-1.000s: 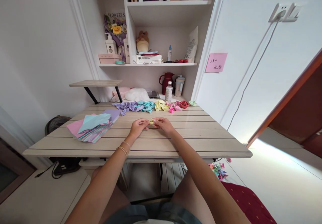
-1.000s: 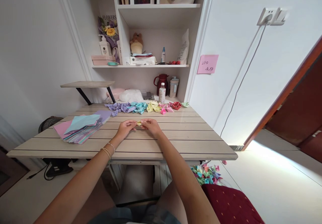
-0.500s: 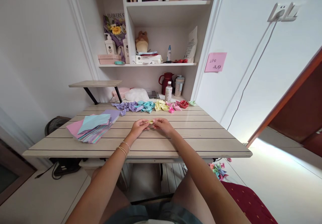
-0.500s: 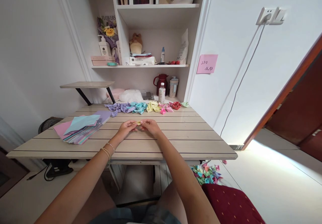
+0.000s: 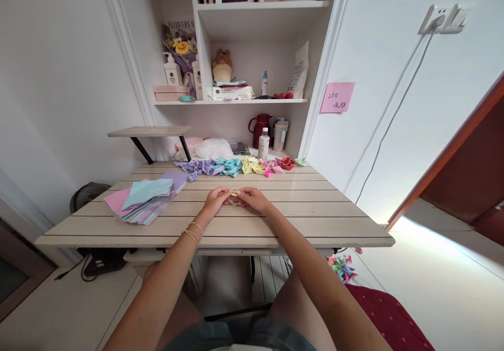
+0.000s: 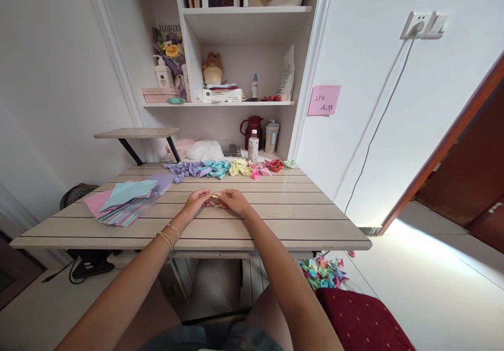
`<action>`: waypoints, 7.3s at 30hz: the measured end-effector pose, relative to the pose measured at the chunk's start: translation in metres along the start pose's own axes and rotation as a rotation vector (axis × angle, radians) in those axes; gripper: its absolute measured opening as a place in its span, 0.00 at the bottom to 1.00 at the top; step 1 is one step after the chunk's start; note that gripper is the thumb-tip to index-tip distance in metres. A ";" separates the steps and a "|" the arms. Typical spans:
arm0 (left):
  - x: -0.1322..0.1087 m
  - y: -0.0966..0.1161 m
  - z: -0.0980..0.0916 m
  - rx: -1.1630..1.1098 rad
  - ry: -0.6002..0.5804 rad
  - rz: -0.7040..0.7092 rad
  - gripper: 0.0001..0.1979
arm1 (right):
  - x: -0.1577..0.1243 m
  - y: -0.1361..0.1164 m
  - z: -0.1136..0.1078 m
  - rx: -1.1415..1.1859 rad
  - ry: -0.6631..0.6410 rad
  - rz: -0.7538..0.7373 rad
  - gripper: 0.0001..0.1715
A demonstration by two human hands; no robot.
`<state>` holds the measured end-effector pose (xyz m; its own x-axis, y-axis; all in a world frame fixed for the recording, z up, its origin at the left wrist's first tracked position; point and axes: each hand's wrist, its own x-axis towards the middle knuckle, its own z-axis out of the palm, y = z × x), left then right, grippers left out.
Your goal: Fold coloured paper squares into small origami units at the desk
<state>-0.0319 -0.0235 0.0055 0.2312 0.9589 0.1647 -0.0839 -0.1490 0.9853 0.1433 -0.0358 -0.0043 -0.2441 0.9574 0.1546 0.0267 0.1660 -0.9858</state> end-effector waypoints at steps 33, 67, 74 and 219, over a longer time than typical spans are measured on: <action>-0.003 0.004 0.003 0.020 -0.028 0.033 0.21 | -0.001 -0.008 0.001 0.204 0.212 -0.061 0.22; -0.003 0.003 0.003 0.035 0.019 0.109 0.20 | -0.002 0.000 -0.001 0.013 0.160 -0.091 0.24; -0.002 0.000 0.002 0.061 0.043 0.108 0.18 | 0.001 0.002 -0.002 -0.162 0.231 -0.104 0.15; 0.003 -0.010 -0.002 0.329 0.058 0.265 0.13 | -0.005 -0.005 -0.005 -0.735 0.180 -0.330 0.12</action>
<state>-0.0327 -0.0188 -0.0040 0.1880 0.8877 0.4204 0.1832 -0.4522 0.8729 0.1493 -0.0407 -0.0002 -0.1933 0.8453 0.4981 0.6237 0.4977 -0.6027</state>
